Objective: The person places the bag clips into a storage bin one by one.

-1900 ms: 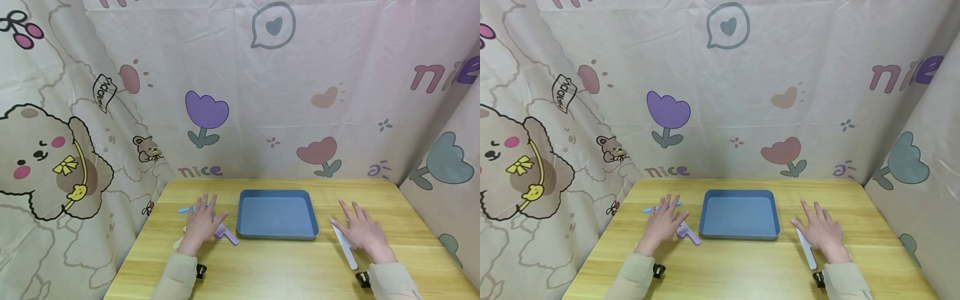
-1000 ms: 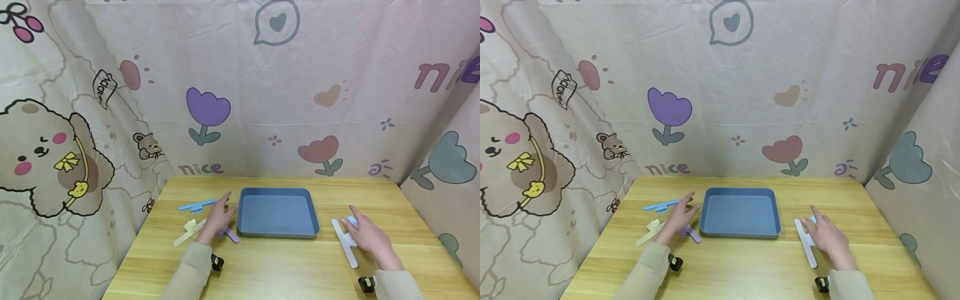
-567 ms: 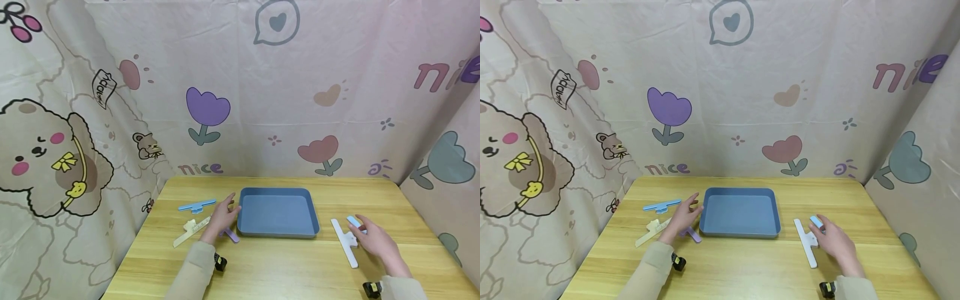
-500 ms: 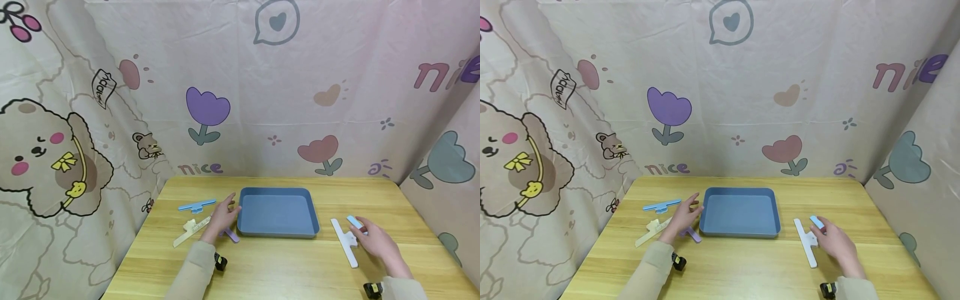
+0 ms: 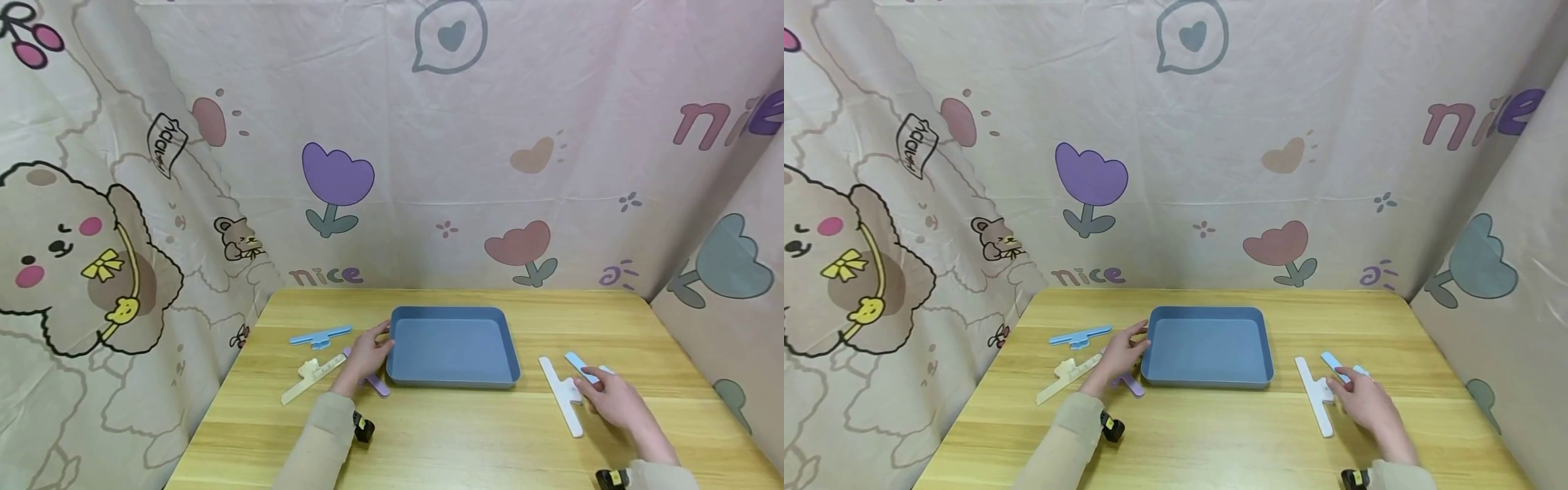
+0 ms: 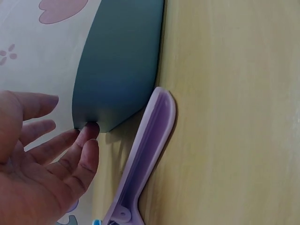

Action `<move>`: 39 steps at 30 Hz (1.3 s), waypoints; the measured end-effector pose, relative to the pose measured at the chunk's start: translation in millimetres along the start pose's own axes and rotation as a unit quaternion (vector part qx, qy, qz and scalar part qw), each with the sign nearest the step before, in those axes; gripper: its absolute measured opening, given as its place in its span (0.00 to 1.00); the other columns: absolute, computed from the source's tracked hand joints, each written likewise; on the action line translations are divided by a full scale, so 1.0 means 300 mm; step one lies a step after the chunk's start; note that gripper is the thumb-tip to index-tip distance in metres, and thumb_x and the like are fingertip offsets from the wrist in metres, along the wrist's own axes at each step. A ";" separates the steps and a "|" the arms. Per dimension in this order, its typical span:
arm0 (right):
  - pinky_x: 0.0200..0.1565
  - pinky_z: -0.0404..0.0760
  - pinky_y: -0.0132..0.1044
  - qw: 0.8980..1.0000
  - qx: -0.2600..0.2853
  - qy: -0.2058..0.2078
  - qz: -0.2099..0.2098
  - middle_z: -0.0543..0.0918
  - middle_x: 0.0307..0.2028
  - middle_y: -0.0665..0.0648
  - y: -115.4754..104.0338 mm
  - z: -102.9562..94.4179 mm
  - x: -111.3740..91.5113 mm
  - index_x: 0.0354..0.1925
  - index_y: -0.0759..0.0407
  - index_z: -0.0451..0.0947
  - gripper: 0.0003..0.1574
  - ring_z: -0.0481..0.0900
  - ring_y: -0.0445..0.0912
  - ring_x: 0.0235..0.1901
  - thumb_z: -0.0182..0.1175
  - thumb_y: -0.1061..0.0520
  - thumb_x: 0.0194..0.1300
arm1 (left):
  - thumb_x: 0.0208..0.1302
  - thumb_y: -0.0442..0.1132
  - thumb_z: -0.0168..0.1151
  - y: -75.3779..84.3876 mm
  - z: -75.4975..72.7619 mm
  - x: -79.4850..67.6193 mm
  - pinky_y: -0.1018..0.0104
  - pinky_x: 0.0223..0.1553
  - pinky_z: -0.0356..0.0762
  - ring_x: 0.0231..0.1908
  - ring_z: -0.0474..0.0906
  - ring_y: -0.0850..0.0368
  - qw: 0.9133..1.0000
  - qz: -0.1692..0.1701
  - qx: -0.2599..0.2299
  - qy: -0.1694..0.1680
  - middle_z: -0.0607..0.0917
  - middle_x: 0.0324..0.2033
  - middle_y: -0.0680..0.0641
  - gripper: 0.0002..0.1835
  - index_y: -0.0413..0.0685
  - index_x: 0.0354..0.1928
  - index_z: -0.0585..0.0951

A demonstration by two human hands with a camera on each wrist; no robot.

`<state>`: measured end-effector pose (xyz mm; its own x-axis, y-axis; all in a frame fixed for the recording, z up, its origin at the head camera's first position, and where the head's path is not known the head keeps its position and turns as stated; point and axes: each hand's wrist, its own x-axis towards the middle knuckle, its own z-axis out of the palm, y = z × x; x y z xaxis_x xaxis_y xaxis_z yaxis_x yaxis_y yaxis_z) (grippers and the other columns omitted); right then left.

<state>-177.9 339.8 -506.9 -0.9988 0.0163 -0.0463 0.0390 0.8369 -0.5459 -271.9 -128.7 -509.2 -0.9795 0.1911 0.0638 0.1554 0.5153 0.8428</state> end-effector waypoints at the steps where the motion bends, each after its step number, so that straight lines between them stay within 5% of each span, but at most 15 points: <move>1: 0.30 0.69 0.39 1.000 0.010 -0.006 0.003 0.80 0.26 0.52 0.001 0.003 -0.002 0.62 0.76 0.67 0.39 0.75 0.45 0.25 0.54 0.43 0.73 | 0.71 0.34 0.57 0.000 0.001 0.000 0.53 0.47 0.79 0.49 0.80 0.43 1.000 0.000 -0.001 -0.001 0.75 0.61 0.35 0.28 0.42 0.71 0.66; 13: 0.24 0.67 0.35 0.995 0.086 -0.037 0.021 0.77 0.22 0.53 0.007 0.030 -0.010 0.61 0.79 0.67 0.33 0.76 0.45 0.21 0.57 0.53 0.72 | 0.67 0.28 0.56 -0.023 0.007 0.003 0.61 0.37 0.77 0.35 0.76 0.54 1.000 -0.022 0.012 -0.003 0.76 0.61 0.37 0.24 0.38 0.65 0.73; 26: 0.24 0.75 0.33 0.991 0.129 -0.036 0.009 0.78 0.25 0.55 0.025 0.040 -0.007 0.56 0.81 0.70 0.24 0.78 0.46 0.23 0.58 0.64 0.68 | 0.68 0.29 0.57 -0.013 0.007 0.007 0.52 0.49 0.77 0.47 0.78 0.47 0.999 -0.034 0.011 -0.002 0.76 0.61 0.37 0.23 0.39 0.65 0.74; 39: 0.20 0.73 0.34 0.976 0.206 -0.060 0.037 0.80 0.25 0.56 0.044 0.050 -0.004 0.59 0.80 0.67 0.24 0.76 0.46 0.23 0.54 0.66 0.68 | 0.67 0.28 0.58 -0.018 0.007 0.008 0.58 0.41 0.76 0.39 0.77 0.53 0.999 -0.037 0.012 -0.003 0.77 0.59 0.37 0.23 0.39 0.65 0.74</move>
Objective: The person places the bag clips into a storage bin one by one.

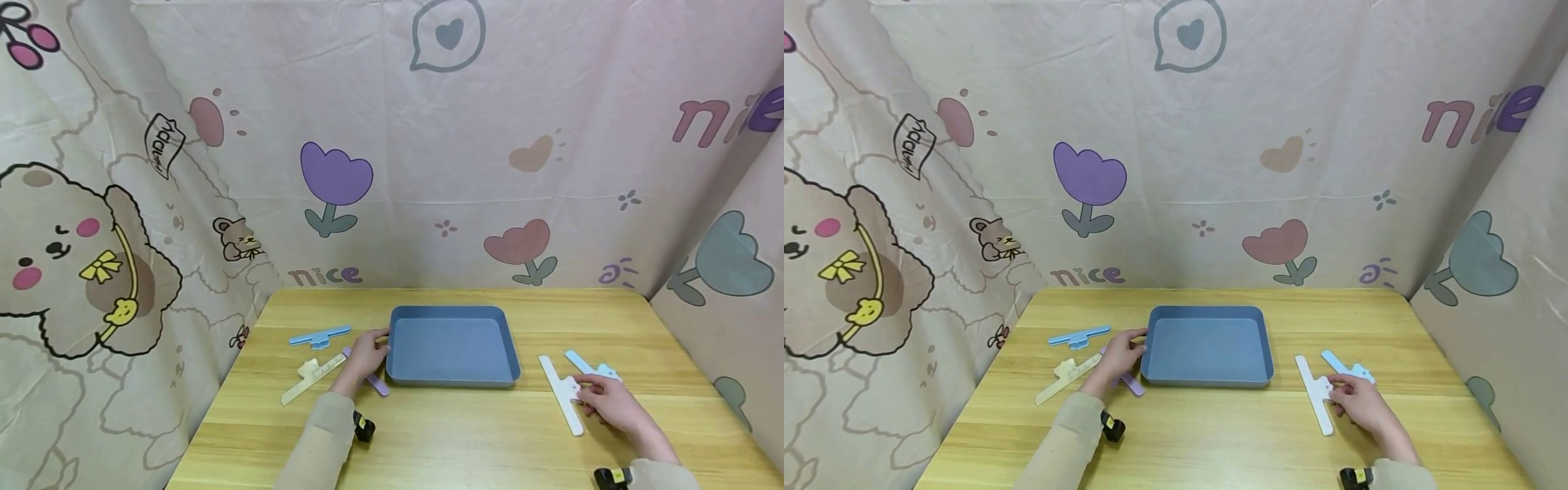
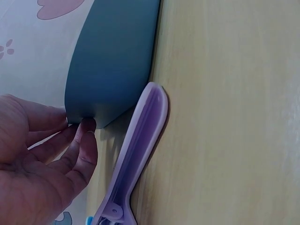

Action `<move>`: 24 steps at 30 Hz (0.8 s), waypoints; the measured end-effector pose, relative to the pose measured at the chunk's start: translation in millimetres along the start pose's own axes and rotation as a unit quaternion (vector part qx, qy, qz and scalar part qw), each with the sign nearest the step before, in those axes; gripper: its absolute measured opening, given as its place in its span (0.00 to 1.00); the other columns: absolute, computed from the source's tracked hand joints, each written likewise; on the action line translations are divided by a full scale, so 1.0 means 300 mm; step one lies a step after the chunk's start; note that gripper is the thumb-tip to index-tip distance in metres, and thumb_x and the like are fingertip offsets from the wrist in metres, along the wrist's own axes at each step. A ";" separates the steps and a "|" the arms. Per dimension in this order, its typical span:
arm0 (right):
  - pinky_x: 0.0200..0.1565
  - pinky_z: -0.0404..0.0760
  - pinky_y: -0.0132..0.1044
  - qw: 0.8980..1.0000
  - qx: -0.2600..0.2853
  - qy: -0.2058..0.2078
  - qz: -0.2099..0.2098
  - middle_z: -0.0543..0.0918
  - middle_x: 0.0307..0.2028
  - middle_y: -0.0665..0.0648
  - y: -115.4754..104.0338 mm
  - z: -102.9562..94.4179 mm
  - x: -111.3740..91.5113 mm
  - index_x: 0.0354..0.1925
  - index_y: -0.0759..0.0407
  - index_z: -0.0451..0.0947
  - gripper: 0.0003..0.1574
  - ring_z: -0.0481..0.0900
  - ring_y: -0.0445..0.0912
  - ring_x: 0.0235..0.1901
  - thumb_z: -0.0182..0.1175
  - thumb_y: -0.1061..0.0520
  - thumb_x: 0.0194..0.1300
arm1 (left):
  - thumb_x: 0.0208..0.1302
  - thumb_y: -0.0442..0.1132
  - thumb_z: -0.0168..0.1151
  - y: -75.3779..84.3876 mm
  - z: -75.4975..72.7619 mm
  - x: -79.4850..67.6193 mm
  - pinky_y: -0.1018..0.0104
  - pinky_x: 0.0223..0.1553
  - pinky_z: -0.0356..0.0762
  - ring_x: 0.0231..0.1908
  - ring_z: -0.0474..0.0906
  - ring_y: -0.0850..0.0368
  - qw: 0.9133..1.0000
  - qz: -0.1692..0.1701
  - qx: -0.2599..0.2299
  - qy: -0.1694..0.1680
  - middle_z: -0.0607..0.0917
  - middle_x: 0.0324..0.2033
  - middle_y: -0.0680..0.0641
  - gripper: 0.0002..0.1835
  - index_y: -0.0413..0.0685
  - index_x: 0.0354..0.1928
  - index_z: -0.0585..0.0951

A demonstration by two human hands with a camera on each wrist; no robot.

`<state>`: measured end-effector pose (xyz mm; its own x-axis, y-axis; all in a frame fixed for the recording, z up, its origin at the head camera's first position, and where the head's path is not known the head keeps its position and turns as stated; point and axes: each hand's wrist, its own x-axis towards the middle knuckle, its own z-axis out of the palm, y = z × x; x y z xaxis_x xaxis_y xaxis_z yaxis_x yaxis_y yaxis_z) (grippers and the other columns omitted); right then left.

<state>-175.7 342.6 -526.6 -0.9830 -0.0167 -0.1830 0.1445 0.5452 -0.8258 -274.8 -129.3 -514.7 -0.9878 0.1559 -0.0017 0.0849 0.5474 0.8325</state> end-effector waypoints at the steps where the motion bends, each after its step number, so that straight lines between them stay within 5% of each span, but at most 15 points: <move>1: 0.20 0.73 0.34 1.000 0.007 0.000 0.005 0.80 0.25 0.56 -0.002 0.000 0.000 0.59 0.79 0.67 0.24 0.76 0.46 0.23 0.53 0.66 0.68 | 0.67 0.29 0.58 0.001 0.000 0.000 0.59 0.41 0.76 0.39 0.76 0.54 1.000 -0.002 -0.002 -0.001 0.77 0.59 0.38 0.23 0.40 0.65 0.74; 24: 0.20 0.73 0.35 1.000 0.026 -0.011 0.002 0.77 0.25 0.57 -0.011 0.001 -0.006 0.63 0.76 0.65 0.27 0.74 0.46 0.23 0.51 0.68 0.67 | 0.67 0.28 0.58 -0.006 0.008 0.003 0.60 0.40 0.75 0.39 0.75 0.54 0.999 -0.020 -0.037 0.006 0.76 0.59 0.38 0.25 0.42 0.66 0.73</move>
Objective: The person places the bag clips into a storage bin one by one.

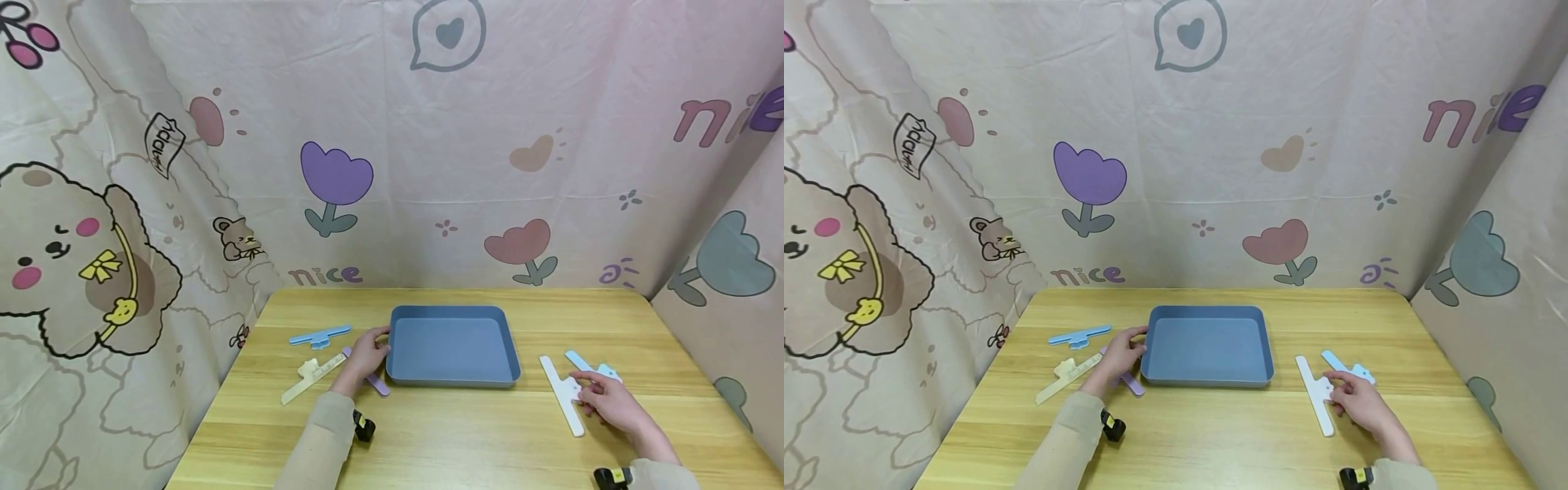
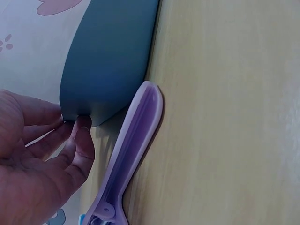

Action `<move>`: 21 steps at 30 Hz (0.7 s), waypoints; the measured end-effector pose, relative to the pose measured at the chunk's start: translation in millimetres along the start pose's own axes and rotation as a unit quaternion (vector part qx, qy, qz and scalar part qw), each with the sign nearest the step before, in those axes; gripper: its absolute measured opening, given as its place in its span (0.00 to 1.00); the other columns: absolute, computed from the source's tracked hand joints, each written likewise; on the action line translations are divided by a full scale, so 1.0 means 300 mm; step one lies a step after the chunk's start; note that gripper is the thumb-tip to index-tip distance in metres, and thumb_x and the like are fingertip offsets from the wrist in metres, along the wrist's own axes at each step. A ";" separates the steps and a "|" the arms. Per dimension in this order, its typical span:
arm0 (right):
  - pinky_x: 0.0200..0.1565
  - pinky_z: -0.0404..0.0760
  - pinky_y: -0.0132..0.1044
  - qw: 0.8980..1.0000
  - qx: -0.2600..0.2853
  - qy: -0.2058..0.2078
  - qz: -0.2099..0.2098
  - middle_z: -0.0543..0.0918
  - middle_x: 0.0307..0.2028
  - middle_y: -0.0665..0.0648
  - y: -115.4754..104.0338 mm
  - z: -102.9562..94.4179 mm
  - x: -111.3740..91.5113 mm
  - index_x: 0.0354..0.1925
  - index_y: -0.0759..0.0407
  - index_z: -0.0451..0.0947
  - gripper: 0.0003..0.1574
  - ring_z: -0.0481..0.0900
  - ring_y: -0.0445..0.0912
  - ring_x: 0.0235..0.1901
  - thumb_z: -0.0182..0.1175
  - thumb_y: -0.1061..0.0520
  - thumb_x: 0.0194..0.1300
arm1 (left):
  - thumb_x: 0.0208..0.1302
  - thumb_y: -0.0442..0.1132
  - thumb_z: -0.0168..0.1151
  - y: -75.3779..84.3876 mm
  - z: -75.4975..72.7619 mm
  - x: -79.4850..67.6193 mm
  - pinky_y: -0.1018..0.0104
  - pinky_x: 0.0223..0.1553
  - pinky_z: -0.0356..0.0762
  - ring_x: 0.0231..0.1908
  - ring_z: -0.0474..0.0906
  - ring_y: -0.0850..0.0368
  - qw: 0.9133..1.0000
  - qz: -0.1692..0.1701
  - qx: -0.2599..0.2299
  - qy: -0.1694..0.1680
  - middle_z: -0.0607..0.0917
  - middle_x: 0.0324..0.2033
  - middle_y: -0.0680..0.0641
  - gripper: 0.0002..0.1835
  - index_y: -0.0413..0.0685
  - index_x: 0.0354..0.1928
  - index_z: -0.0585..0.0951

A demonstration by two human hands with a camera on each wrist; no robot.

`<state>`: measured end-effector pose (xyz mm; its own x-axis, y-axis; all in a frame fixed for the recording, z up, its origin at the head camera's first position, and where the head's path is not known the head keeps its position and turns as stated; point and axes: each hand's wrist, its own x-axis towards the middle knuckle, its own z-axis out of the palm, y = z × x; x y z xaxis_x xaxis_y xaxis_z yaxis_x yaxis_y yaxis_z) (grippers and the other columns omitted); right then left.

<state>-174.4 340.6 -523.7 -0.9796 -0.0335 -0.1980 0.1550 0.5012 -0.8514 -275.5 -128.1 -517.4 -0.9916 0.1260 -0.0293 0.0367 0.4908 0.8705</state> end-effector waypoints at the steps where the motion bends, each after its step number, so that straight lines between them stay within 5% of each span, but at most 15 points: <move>1: 0.20 0.72 0.35 1.000 0.001 0.000 0.002 0.77 0.25 0.57 0.000 0.000 0.000 0.63 0.76 0.65 0.27 0.74 0.46 0.23 0.51 0.68 0.67 | 0.67 0.28 0.57 -0.002 0.000 0.001 0.60 0.41 0.76 0.39 0.75 0.53 1.000 0.000 -0.002 -0.001 0.75 0.60 0.38 0.25 0.42 0.66 0.73; 21: 0.21 0.73 0.35 0.998 0.054 0.025 0.002 0.76 0.24 0.58 -0.020 0.007 0.008 0.64 0.77 0.63 0.28 0.73 0.45 0.22 0.51 0.68 0.67 | 0.70 0.28 0.54 -0.007 0.002 0.007 0.61 0.43 0.76 0.42 0.77 0.53 0.998 -0.028 -0.047 -0.020 0.73 0.63 0.40 0.26 0.42 0.69 0.70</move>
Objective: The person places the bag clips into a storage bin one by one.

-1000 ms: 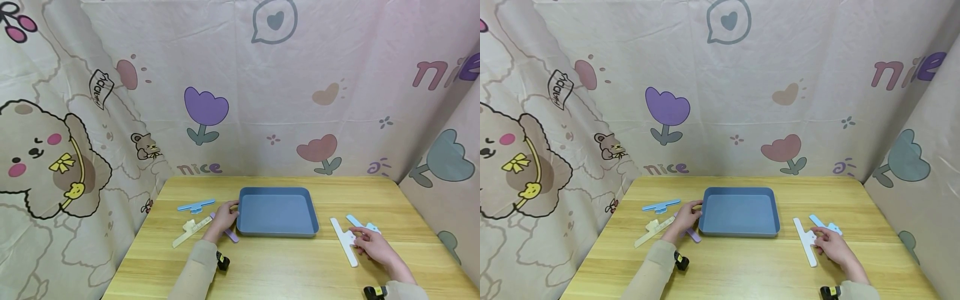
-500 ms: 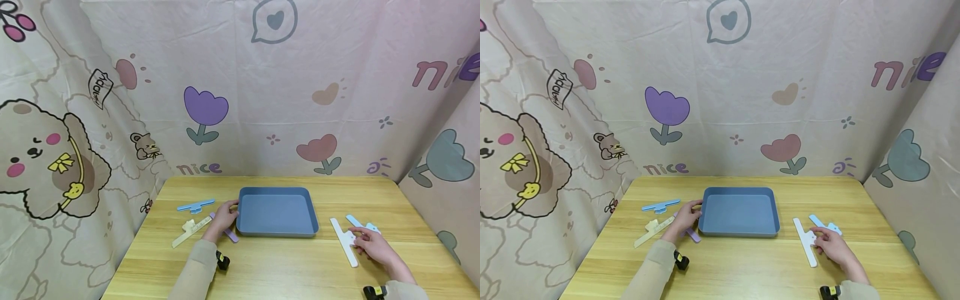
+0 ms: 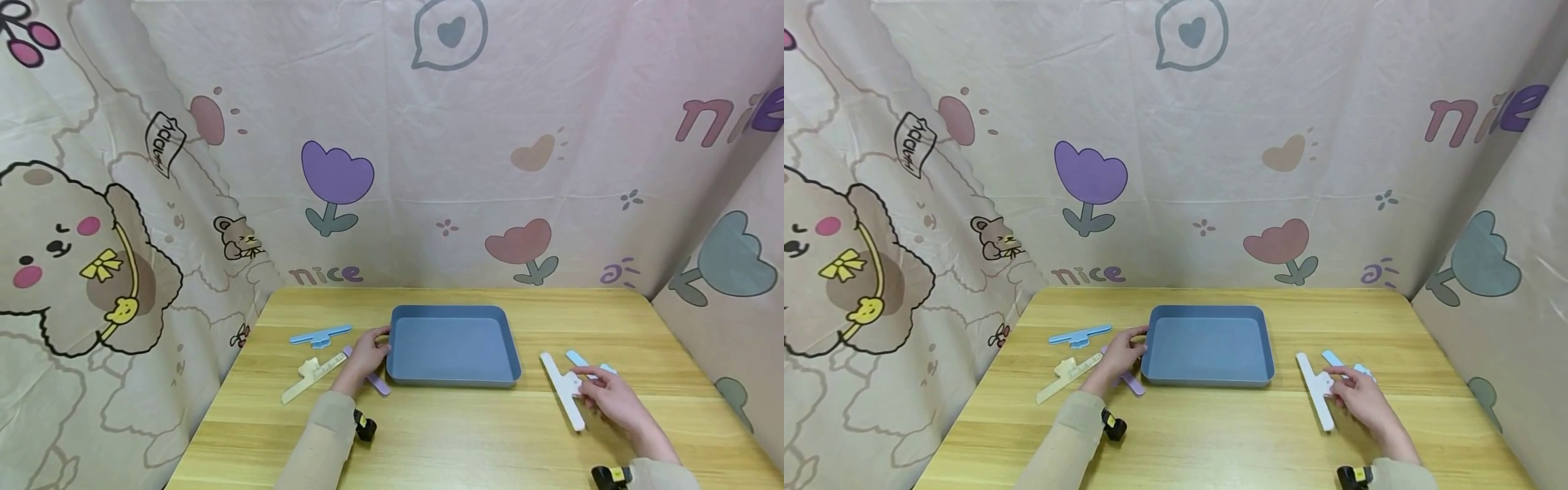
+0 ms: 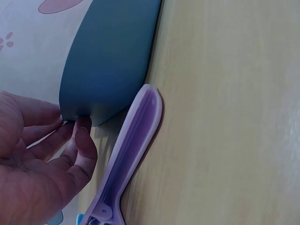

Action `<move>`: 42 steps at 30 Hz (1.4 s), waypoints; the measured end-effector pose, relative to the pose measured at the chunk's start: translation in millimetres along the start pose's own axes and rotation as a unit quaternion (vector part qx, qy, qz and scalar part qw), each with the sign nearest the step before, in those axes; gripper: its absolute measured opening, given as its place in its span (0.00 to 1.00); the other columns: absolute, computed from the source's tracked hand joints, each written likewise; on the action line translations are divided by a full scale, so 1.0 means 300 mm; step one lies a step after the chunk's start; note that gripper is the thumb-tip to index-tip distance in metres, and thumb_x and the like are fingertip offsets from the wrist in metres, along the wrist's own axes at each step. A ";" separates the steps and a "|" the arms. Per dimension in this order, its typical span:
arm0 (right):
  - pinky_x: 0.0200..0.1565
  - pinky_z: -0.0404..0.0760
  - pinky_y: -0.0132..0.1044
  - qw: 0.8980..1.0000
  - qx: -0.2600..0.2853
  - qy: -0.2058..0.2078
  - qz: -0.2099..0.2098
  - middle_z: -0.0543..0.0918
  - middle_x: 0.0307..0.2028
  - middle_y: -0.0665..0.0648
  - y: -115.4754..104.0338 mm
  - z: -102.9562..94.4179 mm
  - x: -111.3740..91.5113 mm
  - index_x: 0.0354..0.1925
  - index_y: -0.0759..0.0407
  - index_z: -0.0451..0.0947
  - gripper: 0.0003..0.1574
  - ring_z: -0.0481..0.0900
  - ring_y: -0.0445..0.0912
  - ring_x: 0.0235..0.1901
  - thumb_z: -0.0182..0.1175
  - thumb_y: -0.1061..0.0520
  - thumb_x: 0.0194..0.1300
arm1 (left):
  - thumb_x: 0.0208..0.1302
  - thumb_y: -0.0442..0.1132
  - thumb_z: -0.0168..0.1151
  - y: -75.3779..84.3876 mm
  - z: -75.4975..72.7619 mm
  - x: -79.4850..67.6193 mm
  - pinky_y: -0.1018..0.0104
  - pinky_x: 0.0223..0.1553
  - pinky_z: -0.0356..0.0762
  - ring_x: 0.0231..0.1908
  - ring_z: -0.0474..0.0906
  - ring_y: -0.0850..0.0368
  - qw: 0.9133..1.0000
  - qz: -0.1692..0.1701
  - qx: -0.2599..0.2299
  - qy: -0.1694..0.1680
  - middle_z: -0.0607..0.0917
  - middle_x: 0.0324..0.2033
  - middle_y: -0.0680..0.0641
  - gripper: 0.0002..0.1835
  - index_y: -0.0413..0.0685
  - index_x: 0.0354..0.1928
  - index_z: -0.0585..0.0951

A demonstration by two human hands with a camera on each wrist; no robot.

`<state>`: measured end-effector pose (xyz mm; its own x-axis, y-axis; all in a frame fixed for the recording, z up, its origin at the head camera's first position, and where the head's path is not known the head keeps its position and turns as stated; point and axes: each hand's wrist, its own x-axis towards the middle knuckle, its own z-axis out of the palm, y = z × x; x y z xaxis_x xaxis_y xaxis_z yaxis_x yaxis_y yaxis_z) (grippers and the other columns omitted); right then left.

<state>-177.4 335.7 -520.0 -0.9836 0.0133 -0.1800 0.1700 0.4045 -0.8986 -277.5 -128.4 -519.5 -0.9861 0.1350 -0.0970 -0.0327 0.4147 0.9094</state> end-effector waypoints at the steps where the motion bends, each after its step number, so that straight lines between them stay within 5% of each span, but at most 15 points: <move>1: 0.21 0.73 0.35 1.000 0.003 0.006 -0.001 0.76 0.24 0.58 -0.007 0.002 -0.001 0.64 0.77 0.63 0.28 0.73 0.45 0.22 0.51 0.68 0.67 | 0.69 0.28 0.54 0.001 0.000 0.000 0.61 0.43 0.77 0.43 0.77 0.53 1.000 -0.001 -0.001 0.000 0.73 0.63 0.39 0.26 0.42 0.69 0.70; 11: 0.21 0.72 0.34 0.998 0.006 0.054 -0.043 0.77 0.26 0.57 -0.075 0.016 -0.008 0.60 0.76 0.68 0.24 0.72 0.42 0.23 0.53 0.68 0.67 | 0.69 0.27 0.53 -0.002 0.003 0.002 0.60 0.45 0.78 0.45 0.78 0.52 1.000 0.000 -0.003 0.002 0.73 0.63 0.38 0.25 0.41 0.68 0.70; 21: 0.25 0.74 0.33 0.996 0.049 0.065 -0.029 0.82 0.34 0.52 -0.148 0.036 -0.001 0.64 0.77 0.65 0.28 0.74 0.41 0.27 0.55 0.64 0.71 | 0.69 0.26 0.54 0.004 0.004 -0.001 0.57 0.47 0.78 0.47 0.78 0.49 1.000 0.013 0.006 0.008 0.73 0.63 0.37 0.25 0.39 0.68 0.70; 42: 0.23 0.70 0.31 0.995 0.072 0.058 -0.021 0.83 0.32 0.53 -0.257 0.258 0.131 0.59 0.73 0.73 0.23 0.74 0.44 0.26 0.57 0.63 0.68 | 0.69 0.27 0.54 0.003 0.008 -0.004 0.56 0.49 0.77 0.47 0.78 0.49 1.000 0.010 0.006 0.005 0.72 0.64 0.36 0.26 0.39 0.68 0.69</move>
<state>-224.6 234.2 -488.7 -0.9890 0.1086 -0.1008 0.1270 0.2710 -0.9542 -276.0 -125.9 -519.6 -0.9880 0.1344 -0.0755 -0.0116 0.4237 0.9057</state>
